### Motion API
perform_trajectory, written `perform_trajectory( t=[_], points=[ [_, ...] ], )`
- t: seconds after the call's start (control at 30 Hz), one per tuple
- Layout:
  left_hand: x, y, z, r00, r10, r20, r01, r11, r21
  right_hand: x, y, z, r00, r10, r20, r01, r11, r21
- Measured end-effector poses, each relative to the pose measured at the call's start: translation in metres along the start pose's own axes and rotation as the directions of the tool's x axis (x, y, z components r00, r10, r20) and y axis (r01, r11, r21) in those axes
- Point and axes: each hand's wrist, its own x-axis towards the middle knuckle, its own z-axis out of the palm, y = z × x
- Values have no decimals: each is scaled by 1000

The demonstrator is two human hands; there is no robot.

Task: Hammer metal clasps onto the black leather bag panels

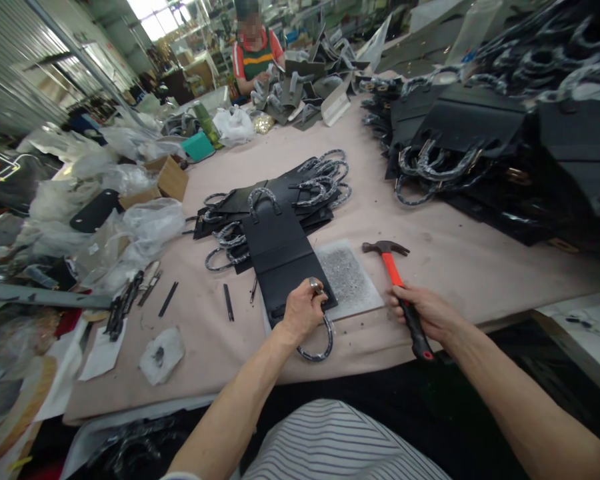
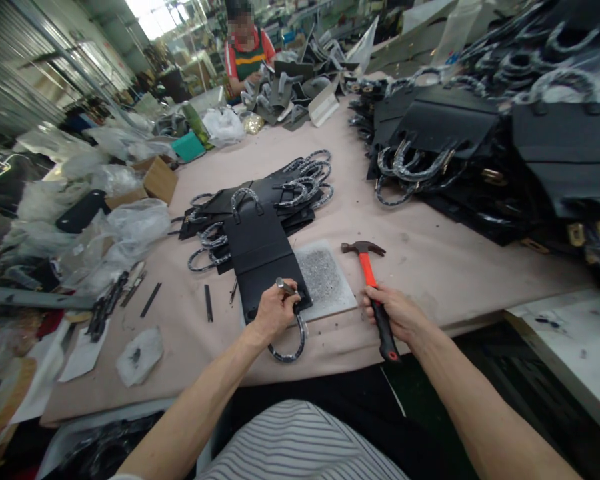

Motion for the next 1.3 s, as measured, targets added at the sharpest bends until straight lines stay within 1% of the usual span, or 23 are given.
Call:
perform_trajectory(
  t=[0.03, 0.07, 0.13, 0.23, 0.3, 0.33, 0.37, 0.4, 0.47, 0.5, 0.57, 0.63, 0.7, 0.73, 0.87, 0.97, 1.03, 1.17, 1.3],
  points=[
    [1, 2, 0, 1000, -4, 16, 4, 1000, 18, -2, -1, 4, 999, 24, 22, -25, 998, 53],
    [1, 4, 0, 999, -10, 30, 9, 999, 32, -4, -2, 7, 999, 31, 16, -32, 998, 61],
    [3, 6, 0, 999, -32, 38, 31, 999, 31, -8, -4, 13, 1000, 20, -22, -20, 1000, 22],
    [4, 4, 0, 996, -84, 16, 84, 996, -18, -17, -10, 20, 997, -13, -79, 11, 1000, -24],
    [4, 2, -1, 996, -90, 14, 90, 995, -39, -29, -18, 25, 989, -97, -108, 87, 992, -94],
    [4, 0, -1, 996, -84, 19, 85, 996, -42, -37, -23, 28, 979, -172, -111, 154, 976, -155],
    [4, 0, -2, 997, -77, 26, 78, 996, -42, -46, -28, 31, 959, -266, -102, 237, 944, -231],
    [5, -1, -3, 997, -72, 35, 73, 996, -41, -56, -34, 34, 926, -369, -81, 328, 891, -313],
    [6, -1, -6, 997, -59, 53, 61, 997, -41, -76, -48, 42, 838, -545, -18, 480, 753, -450],
    [7, -1, -7, 997, -50, 62, 53, 998, -39, -86, -55, 46, 797, -604, 11, 527, 687, -499],
    [9, -1, -10, 996, -33, 82, 36, 999, -37, -103, -65, 53, 740, -670, 61, 579, 589, -563],
    [11, -2, -12, 994, -23, 109, 27, 999, -33, -115, -71, 58, 715, -692, 102, 596, 527, -605],
    [13, -3, -13, 991, -21, 133, 26, 999, -33, -121, -70, 61, 712, -691, 127, 597, 499, -628],
    [14, -3, -13, 990, -20, 141, 25, 999, -35, -121, -67, 61, 717, -684, 131, 593, 501, -631],
    [20, -1, -13, 987, -18, 162, 21, 1000, -19, -118, -55, 59, 760, -638, 125, 562, 548, -619],
    [22, 2, -14, 984, -21, 179, 21, 1000, 4, -117, -48, 54, 767, -632, 110, 550, 560, -620],
    [21, 3, -15, 985, -24, 171, 23, 1000, 6, -118, -45, 51, 769, -631, 101, 544, 564, -621],
    [17, -1, -12, 992, -26, 121, 26, 1000, 0, -122, -40, 48, 778, -622, 93, 530, 569, -629],
    [14, -4, -8, 996, -35, 86, 36, 999, -12, -124, -35, 49, 770, -629, 108, 545, 561, -623]
  ],
)
